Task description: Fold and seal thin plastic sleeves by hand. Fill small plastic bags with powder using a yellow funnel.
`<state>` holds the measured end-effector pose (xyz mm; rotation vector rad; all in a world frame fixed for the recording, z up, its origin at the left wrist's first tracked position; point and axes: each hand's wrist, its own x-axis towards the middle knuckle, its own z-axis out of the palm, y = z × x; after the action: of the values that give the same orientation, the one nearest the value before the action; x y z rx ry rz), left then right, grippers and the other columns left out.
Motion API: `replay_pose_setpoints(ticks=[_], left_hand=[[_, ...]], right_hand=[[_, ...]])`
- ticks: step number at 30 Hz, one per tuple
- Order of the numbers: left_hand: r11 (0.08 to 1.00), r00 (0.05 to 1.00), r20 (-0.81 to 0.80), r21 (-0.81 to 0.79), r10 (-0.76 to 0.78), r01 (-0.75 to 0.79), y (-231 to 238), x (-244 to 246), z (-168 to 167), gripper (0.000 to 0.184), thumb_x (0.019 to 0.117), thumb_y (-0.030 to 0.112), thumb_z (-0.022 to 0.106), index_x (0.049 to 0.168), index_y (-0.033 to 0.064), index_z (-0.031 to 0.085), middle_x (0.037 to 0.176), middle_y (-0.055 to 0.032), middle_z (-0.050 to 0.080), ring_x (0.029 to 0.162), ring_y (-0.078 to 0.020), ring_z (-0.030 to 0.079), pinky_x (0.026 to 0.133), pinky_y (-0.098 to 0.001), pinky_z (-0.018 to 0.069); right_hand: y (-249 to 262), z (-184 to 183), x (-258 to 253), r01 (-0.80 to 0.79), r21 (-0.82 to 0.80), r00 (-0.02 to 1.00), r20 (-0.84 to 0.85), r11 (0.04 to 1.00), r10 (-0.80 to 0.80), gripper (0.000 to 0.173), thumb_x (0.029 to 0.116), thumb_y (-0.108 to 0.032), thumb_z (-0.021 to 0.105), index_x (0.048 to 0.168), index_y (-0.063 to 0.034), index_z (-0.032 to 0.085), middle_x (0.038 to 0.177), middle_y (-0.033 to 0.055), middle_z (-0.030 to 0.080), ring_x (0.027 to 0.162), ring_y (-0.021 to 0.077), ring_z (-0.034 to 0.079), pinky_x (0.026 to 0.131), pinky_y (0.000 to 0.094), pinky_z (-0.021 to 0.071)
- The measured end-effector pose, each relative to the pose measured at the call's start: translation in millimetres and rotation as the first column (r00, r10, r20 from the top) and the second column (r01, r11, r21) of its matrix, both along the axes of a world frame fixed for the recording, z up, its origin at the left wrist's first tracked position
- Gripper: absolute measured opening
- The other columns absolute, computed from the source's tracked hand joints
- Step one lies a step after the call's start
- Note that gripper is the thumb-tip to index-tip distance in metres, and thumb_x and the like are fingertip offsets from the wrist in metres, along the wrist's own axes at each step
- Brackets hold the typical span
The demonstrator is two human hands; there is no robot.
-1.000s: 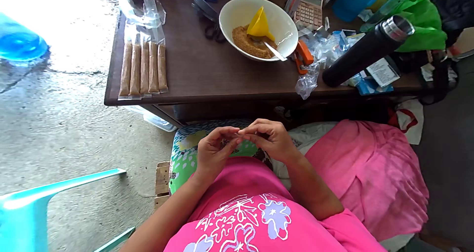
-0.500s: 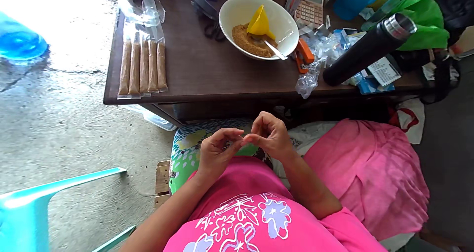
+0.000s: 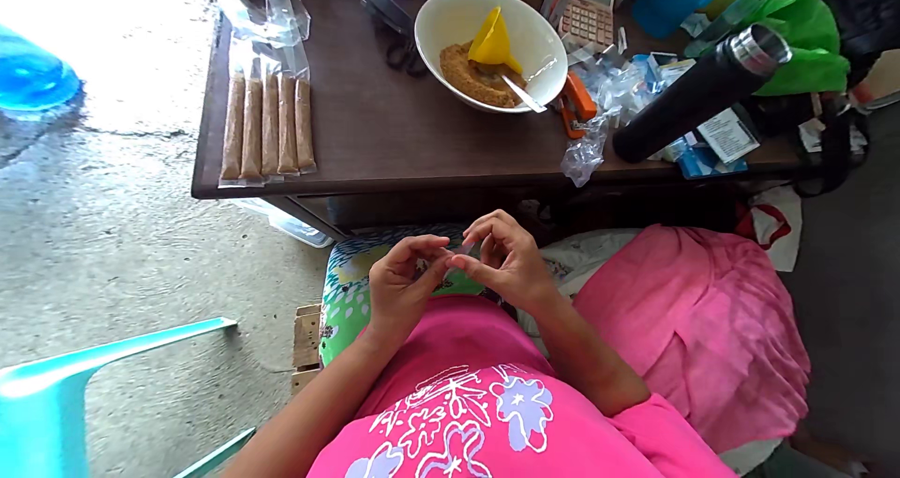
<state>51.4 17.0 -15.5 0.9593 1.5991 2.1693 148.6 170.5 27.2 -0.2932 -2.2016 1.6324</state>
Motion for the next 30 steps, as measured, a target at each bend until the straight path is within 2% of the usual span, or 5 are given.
replay_pose_setpoints(ticks=[4, 10, 18, 26, 30], left_hand=[[1.0, 1.0, 0.004, 0.004, 0.009, -0.009, -0.5, -1.2, 0.4, 0.025, 0.0917, 0.006, 0.074, 0.113, 0.0176, 0.072, 0.099, 0.009, 0.074, 0.086, -0.0039, 0.07, 0.081, -0.0238, 0.0606], [1.0, 1.0, 0.003, 0.001, 0.017, -0.017, 0.2, -1.3, 0.5, 0.024, 0.0922, 0.007, 0.073, 0.113, 0.0184, 0.071, 0.1, 0.0098, 0.074, 0.086, -0.0034, 0.07, 0.082, -0.0232, 0.0604], [1.0, 1.0, 0.001, 0.001, -0.006, 0.006, 0.3, -0.3, -1.4, 0.025, 0.0912, 0.006, 0.075, 0.113, 0.0178, 0.072, 0.097, 0.0093, 0.074, 0.087, -0.0036, 0.07, 0.083, -0.0233, 0.0599], [1.0, 1.0, 0.014, 0.011, 0.016, -0.016, 0.0, -1.5, -3.0, 0.024, 0.0921, 0.008, 0.074, 0.114, 0.0178, 0.071, 0.101, 0.0085, 0.075, 0.09, -0.0049, 0.071, 0.084, -0.0249, 0.0606], [1.0, 1.0, 0.012, 0.021, 0.003, -0.003, 0.4, -0.9, -3.9, 0.02, 0.093, 0.009, 0.074, 0.112, 0.0172, 0.072, 0.099, 0.0088, 0.075, 0.089, -0.0045, 0.071, 0.085, -0.025, 0.0601]], right_hand=[[0.7, 3.3, -1.5, 0.005, -0.003, 1.0, -0.026, 1.0, -0.005, 0.008, 0.0891, -0.008, 0.07, 0.095, -0.0027, 0.072, 0.108, 0.0047, 0.065, 0.068, -0.0008, 0.056, 0.056, 0.0129, 0.0487], [1.2, 5.3, -0.9, -0.019, -0.055, 1.0, -0.016, 0.998, 0.018, 0.016, 0.0917, -0.005, 0.069, 0.106, -0.0025, 0.076, 0.113, 0.004, 0.065, 0.07, -0.0016, 0.056, 0.058, 0.0127, 0.0492], [-1.6, 0.6, -1.7, 0.023, -0.044, 0.991, -0.13, 0.999, -0.029, 0.007, 0.0827, -0.001, 0.08, 0.088, -0.0001, 0.076, 0.095, 0.0046, 0.068, 0.068, 0.0001, 0.057, 0.058, 0.0129, 0.0501], [5.8, -2.5, 0.2, -0.122, 0.054, 0.99, -0.07, 0.991, 0.125, 0.017, 0.0978, -0.008, 0.066, 0.109, 0.0001, 0.076, 0.096, 0.0051, 0.066, 0.074, 0.0005, 0.059, 0.065, 0.0146, 0.052], [6.0, -2.5, 3.1, -0.015, 0.011, 0.996, -0.084, 1.0, 0.016, 0.009, 0.0907, -0.007, 0.075, 0.097, -0.0004, 0.078, 0.084, 0.002, 0.066, 0.068, -0.0011, 0.058, 0.061, 0.0133, 0.0507]])
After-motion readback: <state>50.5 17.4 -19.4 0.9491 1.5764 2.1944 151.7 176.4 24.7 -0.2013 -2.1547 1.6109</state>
